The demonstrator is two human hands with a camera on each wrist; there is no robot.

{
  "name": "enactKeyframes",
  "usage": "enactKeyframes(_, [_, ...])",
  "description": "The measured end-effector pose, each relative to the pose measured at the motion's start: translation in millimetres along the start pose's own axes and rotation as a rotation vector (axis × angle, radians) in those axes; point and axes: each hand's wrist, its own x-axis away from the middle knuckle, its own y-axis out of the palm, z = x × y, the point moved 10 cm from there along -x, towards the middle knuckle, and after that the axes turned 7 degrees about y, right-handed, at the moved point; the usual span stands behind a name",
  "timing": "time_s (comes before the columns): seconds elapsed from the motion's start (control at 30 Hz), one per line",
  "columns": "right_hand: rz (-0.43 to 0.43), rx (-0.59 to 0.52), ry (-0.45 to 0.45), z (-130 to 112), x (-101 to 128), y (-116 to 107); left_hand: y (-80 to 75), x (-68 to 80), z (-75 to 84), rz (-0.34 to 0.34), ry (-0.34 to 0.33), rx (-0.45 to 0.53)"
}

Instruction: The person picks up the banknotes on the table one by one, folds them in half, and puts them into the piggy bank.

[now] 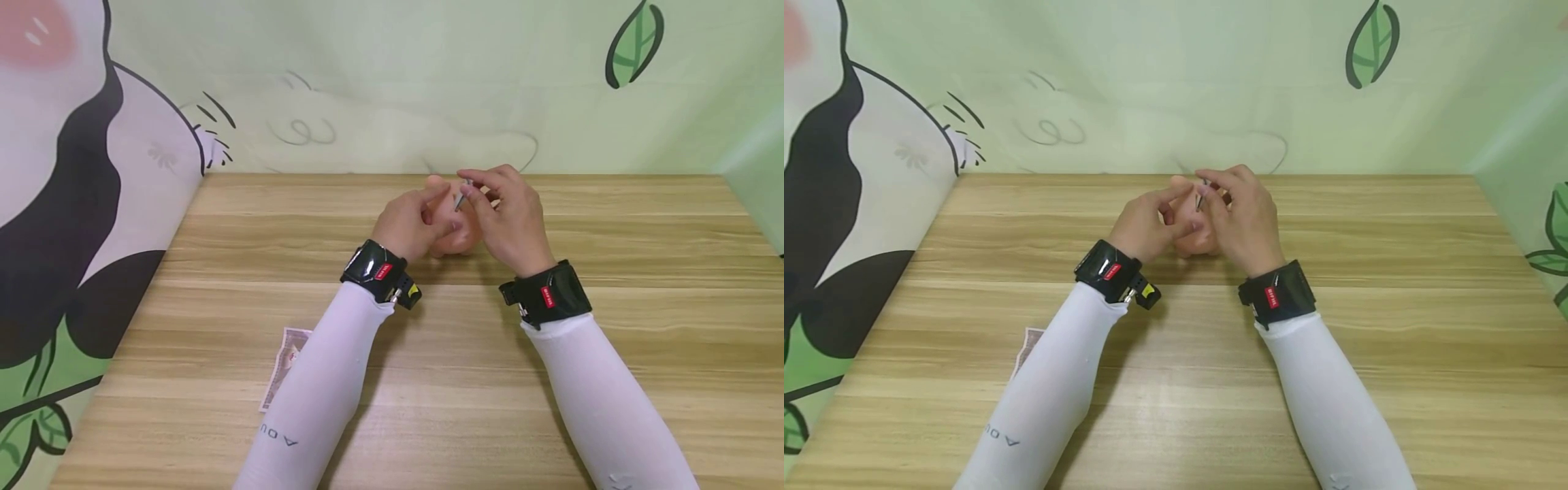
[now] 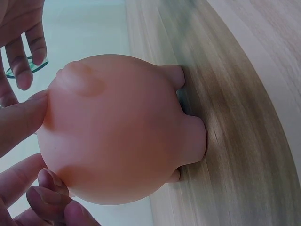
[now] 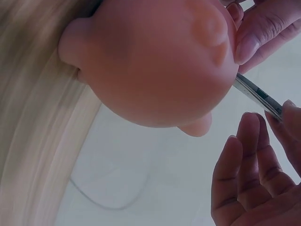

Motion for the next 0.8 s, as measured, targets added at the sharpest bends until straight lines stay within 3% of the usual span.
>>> enactKeyframes(0.53, [-0.005,0.190,-0.035,-11.4,4.0,3.1,0.4,-0.1,-0.3,0.002,-0.012,0.008])
enactKeyframes(0.8, [-0.062,0.147,-0.025,-8.3,5.1,10.4,1.2,0.2,-0.5,-0.005,-0.029,-0.001])
